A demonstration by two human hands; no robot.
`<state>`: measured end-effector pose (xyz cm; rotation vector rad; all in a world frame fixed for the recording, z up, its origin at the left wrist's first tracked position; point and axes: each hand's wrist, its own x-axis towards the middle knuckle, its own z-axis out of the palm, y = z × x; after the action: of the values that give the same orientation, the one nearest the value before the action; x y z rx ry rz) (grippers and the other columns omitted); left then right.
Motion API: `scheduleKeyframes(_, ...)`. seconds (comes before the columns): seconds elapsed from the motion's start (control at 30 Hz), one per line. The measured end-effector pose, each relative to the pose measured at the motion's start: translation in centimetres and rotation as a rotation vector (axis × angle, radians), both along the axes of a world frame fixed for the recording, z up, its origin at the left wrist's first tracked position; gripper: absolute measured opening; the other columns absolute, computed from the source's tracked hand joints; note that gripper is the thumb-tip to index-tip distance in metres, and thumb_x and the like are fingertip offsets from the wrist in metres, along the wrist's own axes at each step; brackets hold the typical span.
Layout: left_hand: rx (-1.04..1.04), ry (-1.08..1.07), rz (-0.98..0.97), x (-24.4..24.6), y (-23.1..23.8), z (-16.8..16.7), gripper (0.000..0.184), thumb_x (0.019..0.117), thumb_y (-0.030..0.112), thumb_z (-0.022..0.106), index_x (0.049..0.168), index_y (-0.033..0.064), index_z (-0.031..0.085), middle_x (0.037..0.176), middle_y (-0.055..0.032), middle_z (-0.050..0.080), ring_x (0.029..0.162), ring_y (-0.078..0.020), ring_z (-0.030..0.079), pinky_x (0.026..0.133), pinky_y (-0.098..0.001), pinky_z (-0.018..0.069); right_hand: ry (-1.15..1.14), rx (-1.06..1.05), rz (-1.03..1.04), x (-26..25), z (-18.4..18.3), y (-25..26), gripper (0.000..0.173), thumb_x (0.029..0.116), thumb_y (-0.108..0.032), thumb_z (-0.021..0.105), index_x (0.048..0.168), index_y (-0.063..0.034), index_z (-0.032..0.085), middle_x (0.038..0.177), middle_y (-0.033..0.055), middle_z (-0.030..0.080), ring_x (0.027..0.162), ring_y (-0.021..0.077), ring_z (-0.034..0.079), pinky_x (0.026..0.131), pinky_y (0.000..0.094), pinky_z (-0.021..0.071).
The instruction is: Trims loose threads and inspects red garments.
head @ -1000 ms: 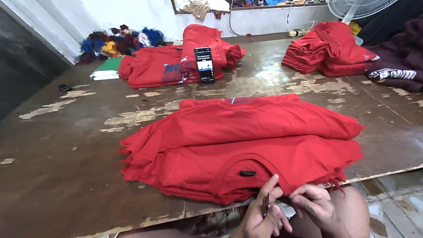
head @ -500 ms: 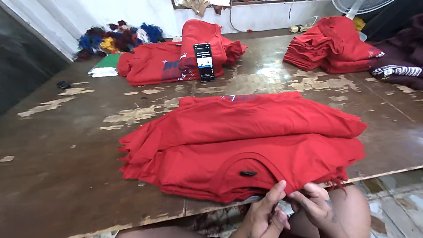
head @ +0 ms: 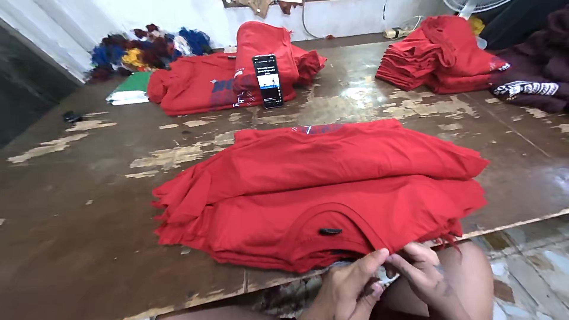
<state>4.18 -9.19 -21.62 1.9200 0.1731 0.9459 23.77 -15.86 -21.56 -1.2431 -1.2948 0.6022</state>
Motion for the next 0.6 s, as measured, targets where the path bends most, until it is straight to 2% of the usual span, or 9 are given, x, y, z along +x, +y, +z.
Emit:
scheduleKeyframes(0.07, 0.097, 0.051, 0.029, -0.6, 0.9, 0.9, 0.047, 0.1116, 0.031, 0.04, 0.152, 0.0079, 0.045, 0.089, -0.0094, 0.07, 0.075, -0.0125, 0.068, 0.077, -0.0252, 0.059, 0.039, 0.028, -0.005, -0.3, -0.2, -0.2, 0.012, 0.0958, -0.031, 0.069, 0.092, -0.02, 0.073, 0.07, -0.0079, 0.069, 0.056, -0.0002, 0.064, 0.054, 0.018, 0.0571)
scheduleKeyframes(0.13, 0.223, 0.169, 0.074, -1.6, 1.9, 2.5, 0.044, 0.1111, 0.029, 0.041, 0.149, 0.008, 0.048, 0.102, -0.0063, 0.074, 0.081, -0.01, 0.07, 0.075, -0.0264, 0.0595, 0.013, 0.095, 0.012, -0.1, -0.4, -0.5, 0.011, 0.0985, -0.033, 0.067, 0.097, -0.0241, 0.073, 0.078, -0.0117, 0.069, 0.062, -0.0039, 0.063, 0.058, 0.0141, 0.0559)
scheduleKeyframes(0.17, 0.307, 0.237, 0.11, -2.0, 2.4, 3.6, 0.042, 0.1092, 0.025, 0.045, 0.147, 0.0076, 0.051, 0.102, -0.0036, 0.076, 0.08, -0.0096, 0.072, 0.07, -0.0283, 0.0603, -0.031, 0.124, 0.002, 0.1, -0.3, -0.7, 0.011, 0.0992, -0.034, 0.066, 0.098, -0.0249, 0.073, 0.083, -0.0126, 0.069, 0.067, -0.0046, 0.063, 0.062, 0.0131, 0.056)
scheduleKeyframes(0.23, 0.478, 0.361, 0.216, -2.3, 3.4, 6.0, 0.045, 0.0957, 0.02, 0.059, 0.139, 0.0082, 0.061, 0.082, -0.0006, 0.07, 0.062, -0.0131, 0.066, 0.05, -0.0328, 0.0538, -0.141, 0.153, -0.03, 0.3, 0.2, -1.2, 0.011, 0.1003, -0.032, 0.064, 0.101, -0.0248, 0.073, 0.09, -0.0125, 0.069, 0.081, -0.0037, 0.065, 0.073, 0.0135, 0.0564)
scheduleKeyframes(0.27, 0.536, 0.438, 0.257, -2.4, 4.0, 7.5, 0.051, 0.0895, 0.024, 0.064, 0.138, 0.0091, 0.063, 0.077, -0.0018, 0.066, 0.057, -0.0163, 0.063, 0.045, -0.0356, 0.0506, -0.187, 0.153, -0.045, 0.3, 0.7, -1.4, 0.011, 0.1003, -0.031, 0.064, 0.101, -0.0243, 0.072, 0.092, -0.0121, 0.068, 0.084, -0.0033, 0.065, 0.076, 0.0136, 0.0564)
scheduleKeyframes(0.3, 0.573, 0.509, 0.286, -2.5, 4.5, 9.0, 0.056, 0.0864, 0.028, 0.067, 0.139, 0.0103, 0.063, 0.077, -0.0044, 0.064, 0.057, -0.0199, 0.062, 0.044, -0.038, 0.0491, -0.222, 0.155, -0.049, 0.3, 1.2, -1.5, 0.01, 0.1007, -0.03, 0.064, 0.101, -0.0233, 0.071, 0.094, -0.0113, 0.068, 0.087, -0.0029, 0.066, 0.077, 0.0138, 0.057)
scheduleKeyframes(0.37, 0.624, 0.606, 0.316, -2.4, 5.3, 11.0, 0.048, 0.0919, 0.034, 0.062, 0.135, 0.0127, 0.066, 0.083, -0.0086, 0.065, 0.063, -0.0253, 0.064, 0.049, -0.0411, 0.051, -0.283, 0.183, -0.022, 0.6, 2.2, -1.5, 0.011, 0.102, -0.028, 0.062, 0.105, -0.0195, 0.07, 0.099, -0.0077, 0.069, 0.092, -0.0001, 0.067, 0.081, 0.0162, 0.0577)
scheduleKeyframes(0.47, 0.724, 0.612, 0.333, -1.9, 5.9, 12.1, 0.03, 0.0947, 0.025, 0.054, 0.115, 0.014, 0.073, 0.085, -0.0088, 0.067, 0.072, -0.0276, 0.067, 0.054, -0.0416, 0.0515, -0.356, 0.223, 0.026, 0.8, 3.5, -1.0, 0.017, 0.1049, -0.025, 0.057, 0.107, -0.0105, 0.067, 0.101, 0.0014, 0.069, 0.095, 0.006, 0.067, 0.084, 0.0215, 0.0575)
scheduleKeyframes(0.6, 0.856, 0.559, 0.305, -1.2, 5.7, 12.5, 0.027, 0.0911, 0.015, 0.056, 0.11, 0.0145, 0.074, 0.085, -0.0058, 0.069, 0.074, -0.0273, 0.066, 0.055, -0.0398, 0.0483, -0.419, 0.232, 0.004, 0.4, 4.4, -0.7, 0.02, 0.1048, -0.024, 0.056, 0.104, -0.0065, 0.066, 0.098, 0.0055, 0.068, 0.094, 0.0089, 0.068, 0.082, 0.0228, 0.0576)
